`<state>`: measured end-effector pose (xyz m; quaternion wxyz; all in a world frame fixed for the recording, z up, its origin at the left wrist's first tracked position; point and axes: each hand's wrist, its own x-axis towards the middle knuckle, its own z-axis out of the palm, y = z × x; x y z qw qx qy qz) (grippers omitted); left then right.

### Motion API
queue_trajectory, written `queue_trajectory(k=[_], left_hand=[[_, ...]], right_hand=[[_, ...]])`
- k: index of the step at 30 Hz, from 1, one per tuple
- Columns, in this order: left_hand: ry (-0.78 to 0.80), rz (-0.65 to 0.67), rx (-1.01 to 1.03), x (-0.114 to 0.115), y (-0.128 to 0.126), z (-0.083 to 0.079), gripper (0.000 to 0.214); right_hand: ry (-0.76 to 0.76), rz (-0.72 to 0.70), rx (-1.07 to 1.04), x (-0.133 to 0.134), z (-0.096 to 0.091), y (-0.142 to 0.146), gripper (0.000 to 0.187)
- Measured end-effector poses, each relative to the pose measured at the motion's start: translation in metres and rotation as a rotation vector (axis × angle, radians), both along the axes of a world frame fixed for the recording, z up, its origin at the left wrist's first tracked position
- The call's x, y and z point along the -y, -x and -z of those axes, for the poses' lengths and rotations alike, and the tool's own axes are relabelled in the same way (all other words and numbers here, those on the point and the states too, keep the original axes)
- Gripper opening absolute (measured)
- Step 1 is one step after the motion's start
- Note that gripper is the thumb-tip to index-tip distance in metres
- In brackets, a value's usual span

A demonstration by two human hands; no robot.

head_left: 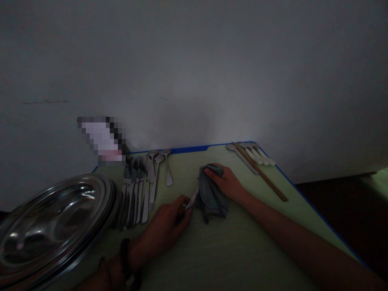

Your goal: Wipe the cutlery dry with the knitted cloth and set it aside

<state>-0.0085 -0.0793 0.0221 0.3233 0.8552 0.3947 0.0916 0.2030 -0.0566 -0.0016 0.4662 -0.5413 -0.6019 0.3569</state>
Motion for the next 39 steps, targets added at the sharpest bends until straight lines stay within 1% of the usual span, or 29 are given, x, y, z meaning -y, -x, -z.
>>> queue_trajectory(k=[4, 8, 12, 19, 23, 27, 30, 32, 34, 37, 39], left_hand=[[-0.001, -0.014, -0.006, -0.0002, 0.0000, 0.0013, 0.017], [-0.008, 0.001, -0.006, -0.0007, 0.0005, 0.0021, 0.016], [0.002, -0.002, 0.000, -0.0004, 0.0007, 0.0016, 0.017], [0.026, 0.002, -0.001, -0.0003, -0.0004, -0.0008, 0.017], [0.037, -0.005, 0.003, -0.0002, -0.0008, -0.0019, 0.018], [0.047, -0.006, 0.019, -0.0006, -0.0005, -0.0024, 0.019], [0.067, -0.026, 0.049, -0.0012, 0.0001, -0.0031, 0.020], [0.074, -0.044, 0.072, -0.0014, 0.0004, -0.0036, 0.021], [0.075, -0.051, 0.075, -0.0013, 0.0004, -0.0042, 0.020], [0.074, -0.056, 0.063, -0.0011, -0.0003, -0.0050, 0.020], [0.075, -0.055, 0.053, -0.0009, -0.0011, -0.0056, 0.020]], right_hand=[[-0.008, 0.000, 0.012, 0.0002, -0.0008, 0.0004, 0.026], [-0.013, 0.014, 0.056, 0.0001, -0.0008, -0.0001, 0.027], [0.015, 0.001, 0.031, -0.0001, -0.0008, -0.0004, 0.028], [-0.020, 0.010, 0.049, 0.0008, -0.0009, 0.0004, 0.026], [-0.008, 0.011, 0.044, 0.0000, 0.0001, 0.0000, 0.027], [0.032, -0.017, -0.017, -0.0006, 0.0015, -0.0013, 0.029], [0.045, -0.122, -0.127, 0.0006, 0.0000, -0.0017, 0.024], [0.030, -0.200, -0.234, 0.0021, -0.0022, -0.0013, 0.019], [0.015, -0.247, -0.325, 0.0035, -0.0039, -0.0006, 0.017], [-0.009, -0.253, -0.342, 0.0042, -0.0034, 0.0006, 0.017], [-0.034, -0.195, -0.289, 0.0040, -0.0012, 0.0018, 0.019]])
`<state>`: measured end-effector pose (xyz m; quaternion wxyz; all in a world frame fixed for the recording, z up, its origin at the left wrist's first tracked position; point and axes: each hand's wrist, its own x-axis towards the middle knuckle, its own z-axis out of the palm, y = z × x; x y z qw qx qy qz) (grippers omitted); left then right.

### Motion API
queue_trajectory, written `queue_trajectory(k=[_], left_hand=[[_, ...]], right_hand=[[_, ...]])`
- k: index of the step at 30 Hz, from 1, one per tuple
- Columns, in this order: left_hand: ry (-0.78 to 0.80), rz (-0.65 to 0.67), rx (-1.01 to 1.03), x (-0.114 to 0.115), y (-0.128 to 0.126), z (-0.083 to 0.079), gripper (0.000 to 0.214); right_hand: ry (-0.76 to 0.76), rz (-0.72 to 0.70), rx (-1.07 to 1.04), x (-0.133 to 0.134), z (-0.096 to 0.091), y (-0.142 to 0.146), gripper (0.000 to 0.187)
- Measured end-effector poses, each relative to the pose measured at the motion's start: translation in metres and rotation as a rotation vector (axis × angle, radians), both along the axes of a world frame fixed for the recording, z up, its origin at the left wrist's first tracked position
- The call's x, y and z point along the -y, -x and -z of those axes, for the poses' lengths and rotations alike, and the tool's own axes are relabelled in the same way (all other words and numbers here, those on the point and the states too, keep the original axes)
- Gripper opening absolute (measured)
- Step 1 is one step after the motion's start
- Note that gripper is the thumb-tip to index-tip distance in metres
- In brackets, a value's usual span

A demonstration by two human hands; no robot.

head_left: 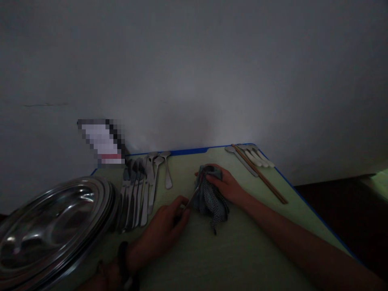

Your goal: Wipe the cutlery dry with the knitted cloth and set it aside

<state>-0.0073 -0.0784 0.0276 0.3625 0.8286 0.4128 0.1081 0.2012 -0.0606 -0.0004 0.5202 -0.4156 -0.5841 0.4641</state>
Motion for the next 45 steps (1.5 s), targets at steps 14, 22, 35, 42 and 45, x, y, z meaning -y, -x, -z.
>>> queue_trajectory(k=[14, 22, 35, 42, 45], left_hand=[[-0.051, 0.096, -0.068, 0.000, 0.002, -0.001, 0.024], [-0.121, 0.112, -0.125, 0.000, 0.002, 0.000, 0.024], [-0.140, 0.108, -0.137, 0.000, 0.003, 0.007, 0.022], [-0.152, 0.111, -0.111, 0.001, 0.004, 0.009, 0.020], [-0.140, 0.112, -0.085, 0.000, 0.005, 0.010, 0.020]], right_hand=[[-0.042, 0.350, 0.173, 0.005, -0.001, 0.007, 0.029], [0.045, 0.156, 0.051, 0.003, -0.001, 0.006, 0.021], [0.014, 0.230, 0.253, -0.001, 0.001, 0.002, 0.024], [0.055, 0.148, 0.053, 0.001, -0.002, 0.005, 0.025], [0.045, 0.137, 0.015, 0.002, -0.003, 0.006, 0.030]])
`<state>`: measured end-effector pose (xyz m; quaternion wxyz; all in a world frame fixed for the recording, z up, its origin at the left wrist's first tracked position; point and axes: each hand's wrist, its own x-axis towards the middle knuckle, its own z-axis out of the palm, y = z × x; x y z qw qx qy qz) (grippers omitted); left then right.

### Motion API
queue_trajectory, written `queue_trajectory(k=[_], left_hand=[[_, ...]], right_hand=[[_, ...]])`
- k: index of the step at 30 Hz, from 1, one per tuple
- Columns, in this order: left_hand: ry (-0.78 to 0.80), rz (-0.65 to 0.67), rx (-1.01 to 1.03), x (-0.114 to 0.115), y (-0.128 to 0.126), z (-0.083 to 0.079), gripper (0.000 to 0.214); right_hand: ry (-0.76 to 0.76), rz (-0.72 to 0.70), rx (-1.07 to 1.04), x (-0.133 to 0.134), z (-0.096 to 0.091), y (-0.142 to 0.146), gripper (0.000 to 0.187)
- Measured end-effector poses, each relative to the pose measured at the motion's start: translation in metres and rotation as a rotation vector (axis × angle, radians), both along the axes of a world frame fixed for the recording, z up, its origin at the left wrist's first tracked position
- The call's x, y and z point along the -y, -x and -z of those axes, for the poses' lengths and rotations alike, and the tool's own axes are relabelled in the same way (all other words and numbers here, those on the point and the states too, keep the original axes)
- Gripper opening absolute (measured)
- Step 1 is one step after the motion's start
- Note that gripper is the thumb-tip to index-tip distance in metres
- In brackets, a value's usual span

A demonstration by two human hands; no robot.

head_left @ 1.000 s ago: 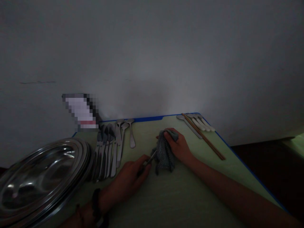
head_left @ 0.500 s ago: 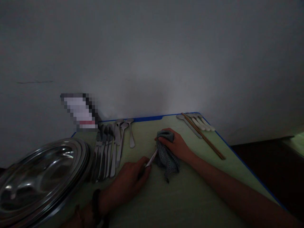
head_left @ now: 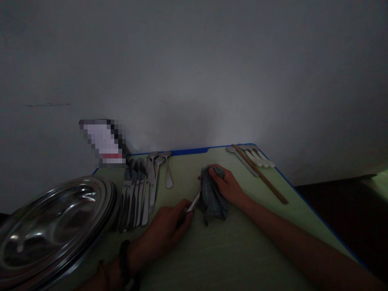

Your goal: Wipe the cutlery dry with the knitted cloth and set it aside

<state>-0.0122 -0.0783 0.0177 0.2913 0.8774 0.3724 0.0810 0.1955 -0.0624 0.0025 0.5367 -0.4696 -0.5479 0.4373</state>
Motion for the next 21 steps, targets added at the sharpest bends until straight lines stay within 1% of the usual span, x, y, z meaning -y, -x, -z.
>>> queue_trajectory(k=[5, 8, 11, 14, 18, 19, 21], left_hand=[[0.052, 0.005, 0.003, 0.0004, -0.0017, -0.0055, 0.023], [0.061, -0.003, -0.015, 0.0005, -0.0029, -0.0076, 0.023], [0.050, -0.009, -0.022, -0.0001, -0.0029, -0.0058, 0.022], [0.028, -0.005, -0.014, -0.0001, -0.0022, -0.0031, 0.021], [-0.007, 0.011, -0.017, 0.0011, -0.0011, -0.0007, 0.021], [-0.012, 0.011, -0.018, 0.0012, -0.0010, -0.0002, 0.021], [-0.014, 0.011, -0.017, 0.0010, -0.0009, 0.0004, 0.022]], right_hand=[[0.003, -0.001, 0.001, 0.0005, -0.0023, 0.0002, 0.035], [0.017, -0.010, -0.009, 0.0004, -0.0016, -0.0001, 0.030], [0.042, 0.000, -0.007, -0.0001, -0.0004, -0.0002, 0.024], [0.035, 0.035, 0.068, -0.0006, -0.0001, -0.0005, 0.024], [0.010, 0.134, 0.253, -0.0013, 0.0000, -0.0017, 0.028], [0.004, 0.151, 0.278, -0.0013, 0.0000, -0.0021, 0.029], [0.011, 0.136, 0.262, -0.0011, -0.0007, -0.0027, 0.029]])
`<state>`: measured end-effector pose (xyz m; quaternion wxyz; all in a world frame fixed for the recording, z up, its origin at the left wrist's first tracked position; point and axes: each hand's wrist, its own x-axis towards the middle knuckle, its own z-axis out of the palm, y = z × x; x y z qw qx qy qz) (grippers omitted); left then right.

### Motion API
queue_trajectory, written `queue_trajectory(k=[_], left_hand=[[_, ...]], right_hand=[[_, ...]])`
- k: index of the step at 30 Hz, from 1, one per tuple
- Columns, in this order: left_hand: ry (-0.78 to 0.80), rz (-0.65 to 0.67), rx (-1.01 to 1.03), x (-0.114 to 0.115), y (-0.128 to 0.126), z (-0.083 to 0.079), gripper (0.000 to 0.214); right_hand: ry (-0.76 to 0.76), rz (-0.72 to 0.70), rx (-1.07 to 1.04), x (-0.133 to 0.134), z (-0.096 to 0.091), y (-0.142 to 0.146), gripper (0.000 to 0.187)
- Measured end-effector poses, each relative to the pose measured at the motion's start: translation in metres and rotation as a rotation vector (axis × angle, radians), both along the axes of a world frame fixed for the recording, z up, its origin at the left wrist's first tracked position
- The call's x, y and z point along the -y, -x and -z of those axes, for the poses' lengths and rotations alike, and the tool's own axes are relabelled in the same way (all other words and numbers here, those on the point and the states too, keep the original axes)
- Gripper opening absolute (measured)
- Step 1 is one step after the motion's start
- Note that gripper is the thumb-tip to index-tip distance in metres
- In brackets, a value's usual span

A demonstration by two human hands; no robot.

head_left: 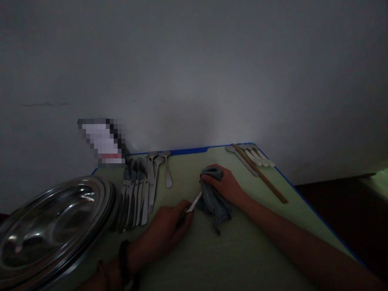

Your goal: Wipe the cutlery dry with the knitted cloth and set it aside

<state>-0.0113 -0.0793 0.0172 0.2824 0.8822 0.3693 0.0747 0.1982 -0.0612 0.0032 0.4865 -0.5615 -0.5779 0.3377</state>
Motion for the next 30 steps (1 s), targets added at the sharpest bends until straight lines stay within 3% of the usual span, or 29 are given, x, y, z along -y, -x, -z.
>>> queue_trajectory(k=[5, 11, 17, 20, 25, 30], left_hand=[[0.099, -0.022, 0.058, -0.001, -0.001, -0.006, 0.024], [0.159, -0.051, 0.190, 0.000, 0.002, -0.018, 0.023], [0.116, 0.032, 0.263, 0.000, 0.005, -0.012, 0.025], [0.093, 0.003, 0.221, -0.001, 0.003, -0.009, 0.028], [0.086, -0.038, 0.172, 0.001, 0.000, -0.008, 0.023], [0.094, -0.110, 0.307, 0.005, 0.001, -0.011, 0.033]], right_hand=[[0.081, -0.091, -0.289, 0.003, -0.005, 0.002, 0.042], [0.175, 0.054, -0.595, 0.011, 0.004, 0.024, 0.061], [0.196, 0.158, -0.543, 0.020, 0.026, 0.046, 0.058], [0.199, 0.170, -0.524, 0.020, 0.029, 0.051, 0.053], [0.177, 0.188, -0.530, 0.014, 0.019, 0.043, 0.047], [0.176, 0.077, -0.504, 0.015, 0.000, 0.030, 0.045]])
